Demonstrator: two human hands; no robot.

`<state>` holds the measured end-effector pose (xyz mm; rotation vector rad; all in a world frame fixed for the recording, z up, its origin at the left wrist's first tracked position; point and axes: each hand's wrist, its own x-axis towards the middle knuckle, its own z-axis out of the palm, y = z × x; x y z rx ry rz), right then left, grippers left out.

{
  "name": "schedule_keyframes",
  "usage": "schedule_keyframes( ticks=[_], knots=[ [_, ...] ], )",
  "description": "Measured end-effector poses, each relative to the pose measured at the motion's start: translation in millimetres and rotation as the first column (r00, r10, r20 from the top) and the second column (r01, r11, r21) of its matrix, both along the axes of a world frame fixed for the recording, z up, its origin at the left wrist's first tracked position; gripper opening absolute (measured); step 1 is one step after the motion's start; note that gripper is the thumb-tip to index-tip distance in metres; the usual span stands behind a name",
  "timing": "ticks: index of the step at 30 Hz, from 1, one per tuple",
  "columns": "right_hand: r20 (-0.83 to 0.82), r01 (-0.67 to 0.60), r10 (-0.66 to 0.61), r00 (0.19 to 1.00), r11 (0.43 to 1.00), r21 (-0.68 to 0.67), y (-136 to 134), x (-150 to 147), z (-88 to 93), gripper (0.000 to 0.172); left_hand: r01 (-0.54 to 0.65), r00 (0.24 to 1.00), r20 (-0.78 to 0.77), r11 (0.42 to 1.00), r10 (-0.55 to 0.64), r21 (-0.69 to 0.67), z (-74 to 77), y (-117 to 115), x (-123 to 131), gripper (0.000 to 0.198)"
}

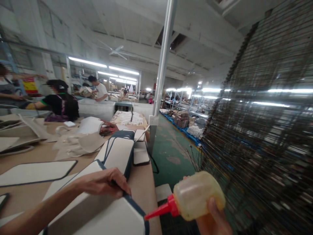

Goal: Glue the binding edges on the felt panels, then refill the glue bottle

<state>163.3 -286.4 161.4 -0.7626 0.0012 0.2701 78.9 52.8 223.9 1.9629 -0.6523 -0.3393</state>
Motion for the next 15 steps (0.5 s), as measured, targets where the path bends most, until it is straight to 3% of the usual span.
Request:
schedule_keyframes(
  ticks=[8,15],
  knots=[
    [0.086,-0.055,0.062,0.994,0.995,-0.086,-4.4,0.6,-2.9,0.077,-0.007,1.000,-0.008,1.000,0.007,-0.026,1.0,2.3,-9.3,0.041],
    [0.048,0.084,-0.077,0.996,0.979,-0.183,-21.9,5.8,-24.0,0.076,-0.034,0.999,-0.007,0.999,0.034,-0.026,-5.5,14.0,-13.6,0.042]
  ],
)
